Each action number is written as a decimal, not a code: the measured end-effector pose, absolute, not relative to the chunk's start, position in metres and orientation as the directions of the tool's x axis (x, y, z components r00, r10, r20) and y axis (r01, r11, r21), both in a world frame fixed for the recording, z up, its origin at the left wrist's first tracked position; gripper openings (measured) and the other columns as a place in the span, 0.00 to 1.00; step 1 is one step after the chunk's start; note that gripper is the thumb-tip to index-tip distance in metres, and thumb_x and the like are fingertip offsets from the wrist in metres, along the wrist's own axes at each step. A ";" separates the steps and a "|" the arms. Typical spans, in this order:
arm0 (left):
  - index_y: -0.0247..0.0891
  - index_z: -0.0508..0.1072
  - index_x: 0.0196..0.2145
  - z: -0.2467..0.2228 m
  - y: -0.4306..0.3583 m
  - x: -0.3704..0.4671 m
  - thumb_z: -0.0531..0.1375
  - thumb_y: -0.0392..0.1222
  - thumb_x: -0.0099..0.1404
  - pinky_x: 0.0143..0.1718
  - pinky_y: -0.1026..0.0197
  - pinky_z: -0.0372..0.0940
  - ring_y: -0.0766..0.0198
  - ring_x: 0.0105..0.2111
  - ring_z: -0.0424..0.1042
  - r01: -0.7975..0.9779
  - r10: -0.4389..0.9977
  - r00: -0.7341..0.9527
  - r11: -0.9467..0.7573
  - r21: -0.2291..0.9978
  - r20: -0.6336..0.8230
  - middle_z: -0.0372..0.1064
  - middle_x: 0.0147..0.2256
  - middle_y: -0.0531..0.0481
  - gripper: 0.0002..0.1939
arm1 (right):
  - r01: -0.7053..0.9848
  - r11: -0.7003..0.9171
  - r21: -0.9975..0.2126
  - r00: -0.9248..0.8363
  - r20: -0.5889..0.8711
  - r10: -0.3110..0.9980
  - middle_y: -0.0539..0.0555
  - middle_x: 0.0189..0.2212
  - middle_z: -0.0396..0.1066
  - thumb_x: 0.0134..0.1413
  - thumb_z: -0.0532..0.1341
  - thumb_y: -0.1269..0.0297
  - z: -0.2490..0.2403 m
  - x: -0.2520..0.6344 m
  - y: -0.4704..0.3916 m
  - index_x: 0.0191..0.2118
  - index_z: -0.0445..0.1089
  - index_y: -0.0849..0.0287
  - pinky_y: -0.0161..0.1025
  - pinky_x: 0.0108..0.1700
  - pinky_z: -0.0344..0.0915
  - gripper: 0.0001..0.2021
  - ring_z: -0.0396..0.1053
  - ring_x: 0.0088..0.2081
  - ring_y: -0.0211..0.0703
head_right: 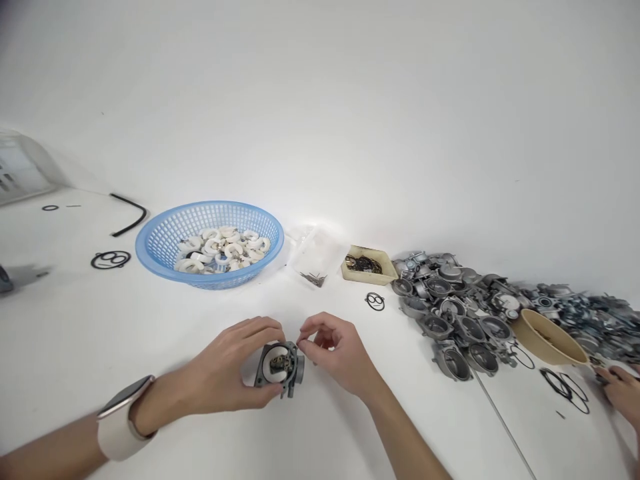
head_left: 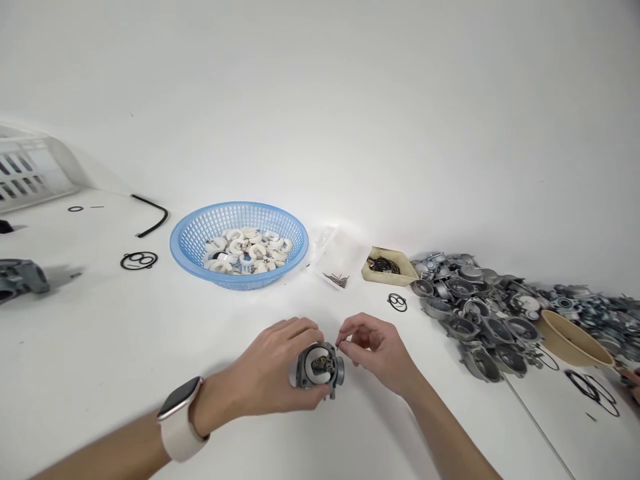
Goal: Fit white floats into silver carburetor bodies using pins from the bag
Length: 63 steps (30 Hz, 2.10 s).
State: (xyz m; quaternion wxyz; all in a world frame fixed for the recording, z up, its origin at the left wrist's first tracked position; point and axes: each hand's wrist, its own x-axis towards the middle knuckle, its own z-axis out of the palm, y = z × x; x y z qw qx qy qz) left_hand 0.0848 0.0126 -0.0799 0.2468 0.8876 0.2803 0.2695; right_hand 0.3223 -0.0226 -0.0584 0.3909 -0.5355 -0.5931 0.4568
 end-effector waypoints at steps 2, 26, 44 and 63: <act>0.43 0.72 0.45 -0.081 0.012 0.085 0.69 0.43 0.60 0.44 0.54 0.69 0.57 0.41 0.74 0.334 0.621 0.684 -0.733 0.592 0.383 0.74 0.45 0.51 0.17 | 0.229 -0.054 -0.972 -0.107 -0.080 0.991 0.49 0.27 0.72 0.53 0.72 0.56 -0.068 0.321 -0.021 0.35 0.76 0.54 0.37 0.25 0.61 0.09 0.62 0.24 0.37; 0.37 0.68 0.50 -0.082 0.017 0.084 0.53 0.53 0.79 0.35 0.55 0.66 0.57 0.33 0.76 0.292 0.349 0.757 -0.937 0.192 0.552 0.75 0.37 0.49 0.16 | 0.117 -0.144 -0.983 -0.119 -0.158 0.980 0.48 0.28 0.67 0.56 0.71 0.57 -0.069 0.314 -0.027 0.36 0.79 0.57 0.34 0.23 0.49 0.09 0.53 0.23 0.30; 0.33 0.67 0.47 -0.085 0.011 0.086 0.53 0.53 0.79 0.31 0.54 0.62 0.56 0.29 0.75 0.376 0.324 0.762 -0.926 0.024 0.560 0.73 0.34 0.48 0.18 | 0.183 -0.161 -0.970 -0.283 -0.209 0.936 0.49 0.36 0.68 0.59 0.70 0.61 -0.070 0.325 -0.028 0.49 0.76 0.52 0.35 0.29 0.61 0.12 0.61 0.30 0.36; 0.36 0.67 0.47 -0.081 0.011 0.086 0.50 0.56 0.80 0.29 0.54 0.63 0.58 0.29 0.75 0.362 0.363 0.762 -0.925 0.111 0.537 0.73 0.33 0.51 0.18 | 0.296 0.024 -0.955 -0.315 -0.074 0.946 0.49 0.41 0.68 0.57 0.71 0.66 -0.067 0.326 -0.034 0.50 0.75 0.47 0.38 0.36 0.63 0.15 0.64 0.34 0.37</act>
